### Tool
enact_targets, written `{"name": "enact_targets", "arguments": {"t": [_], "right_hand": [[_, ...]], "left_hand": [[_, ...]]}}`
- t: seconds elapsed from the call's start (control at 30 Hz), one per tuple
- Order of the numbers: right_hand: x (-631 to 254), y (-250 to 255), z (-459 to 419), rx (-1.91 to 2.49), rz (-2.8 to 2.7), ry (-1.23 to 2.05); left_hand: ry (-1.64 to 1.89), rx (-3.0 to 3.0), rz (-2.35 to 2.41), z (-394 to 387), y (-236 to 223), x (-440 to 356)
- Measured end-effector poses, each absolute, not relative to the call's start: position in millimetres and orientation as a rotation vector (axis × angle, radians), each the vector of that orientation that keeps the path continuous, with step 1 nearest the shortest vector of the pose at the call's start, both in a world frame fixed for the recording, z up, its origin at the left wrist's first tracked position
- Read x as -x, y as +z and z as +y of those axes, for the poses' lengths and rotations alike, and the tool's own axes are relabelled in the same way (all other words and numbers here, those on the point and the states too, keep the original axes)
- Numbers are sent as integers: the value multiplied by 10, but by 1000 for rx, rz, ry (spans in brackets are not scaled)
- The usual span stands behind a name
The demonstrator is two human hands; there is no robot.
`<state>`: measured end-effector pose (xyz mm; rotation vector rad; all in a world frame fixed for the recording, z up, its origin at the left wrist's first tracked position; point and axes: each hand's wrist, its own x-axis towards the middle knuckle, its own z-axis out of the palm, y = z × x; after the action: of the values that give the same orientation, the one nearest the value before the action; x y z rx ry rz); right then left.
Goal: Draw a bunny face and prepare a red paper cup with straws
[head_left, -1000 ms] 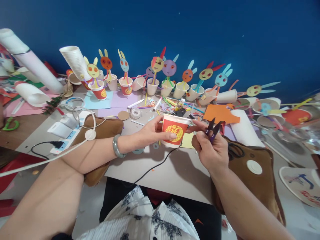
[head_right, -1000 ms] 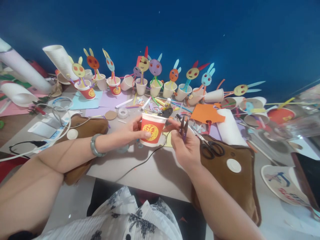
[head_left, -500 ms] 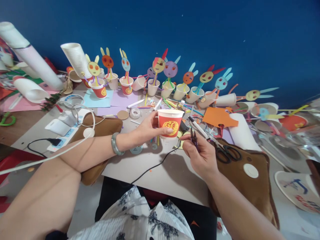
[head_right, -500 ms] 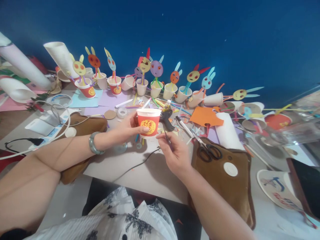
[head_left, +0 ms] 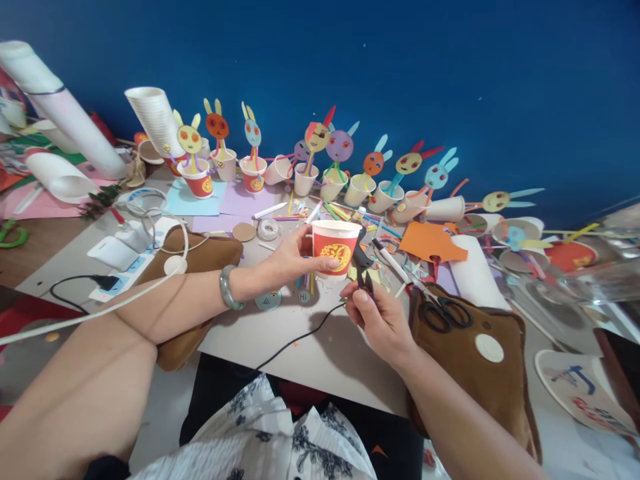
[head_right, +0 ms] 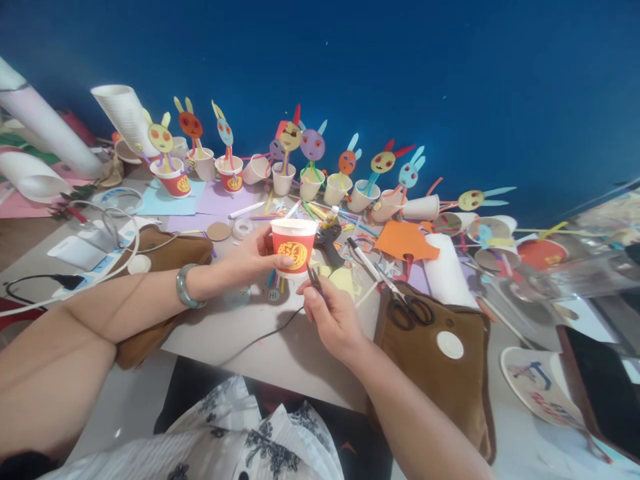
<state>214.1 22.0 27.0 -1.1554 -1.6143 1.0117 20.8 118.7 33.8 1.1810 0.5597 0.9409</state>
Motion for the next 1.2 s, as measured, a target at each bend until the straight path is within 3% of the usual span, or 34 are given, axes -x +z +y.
{"name": "enact_targets", "arguments": {"t": [0.43, 1.2], "right_hand": [[-2138, 267, 224, 1151, -1620, 1082], [-2027, 459, 147, 1083, -1485, 1617]], "left_hand": [[941, -1172, 586, 1193, 329, -204], [905, -1241, 579, 1195, 323, -196]]}}
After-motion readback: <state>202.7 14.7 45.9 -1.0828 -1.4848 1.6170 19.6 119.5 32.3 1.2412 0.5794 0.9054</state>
